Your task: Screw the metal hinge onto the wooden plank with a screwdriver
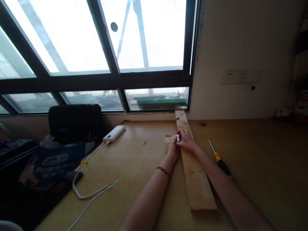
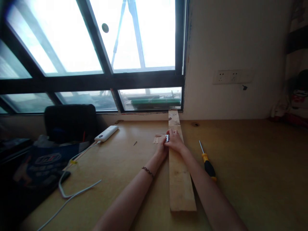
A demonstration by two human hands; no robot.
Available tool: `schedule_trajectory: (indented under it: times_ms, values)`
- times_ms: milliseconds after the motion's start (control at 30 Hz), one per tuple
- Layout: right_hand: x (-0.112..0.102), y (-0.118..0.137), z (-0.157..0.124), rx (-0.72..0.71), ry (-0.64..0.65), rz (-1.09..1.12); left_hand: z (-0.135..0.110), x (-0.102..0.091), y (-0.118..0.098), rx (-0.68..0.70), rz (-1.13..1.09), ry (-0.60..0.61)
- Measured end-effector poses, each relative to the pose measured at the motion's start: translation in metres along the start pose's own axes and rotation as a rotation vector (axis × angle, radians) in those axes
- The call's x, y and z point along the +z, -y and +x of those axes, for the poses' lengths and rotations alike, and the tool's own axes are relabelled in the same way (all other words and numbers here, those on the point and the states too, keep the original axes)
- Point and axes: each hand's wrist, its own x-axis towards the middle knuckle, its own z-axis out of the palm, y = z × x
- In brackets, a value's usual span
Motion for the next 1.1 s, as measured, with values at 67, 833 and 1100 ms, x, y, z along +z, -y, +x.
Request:
schedule_trajectory:
  times_ms: [67, 833, 1100]
  values:
    - [0.001, 0.001, -0.002, 0.002, -0.003, -0.018, 0.0, 0.0, -0.002, -0.051, -0.034, 0.008]
    - [-0.106, -0.032, -0.11, 0.579, -0.033, -0.236, -0.004, 0.002, 0.003, -0.014, 0.006, -0.171]
    - [-0.163, 0.041, -0.032, 0.305, -0.124, 1.137, -0.004, 0.001, 0.005, -0.051, 0.03, -0.178]
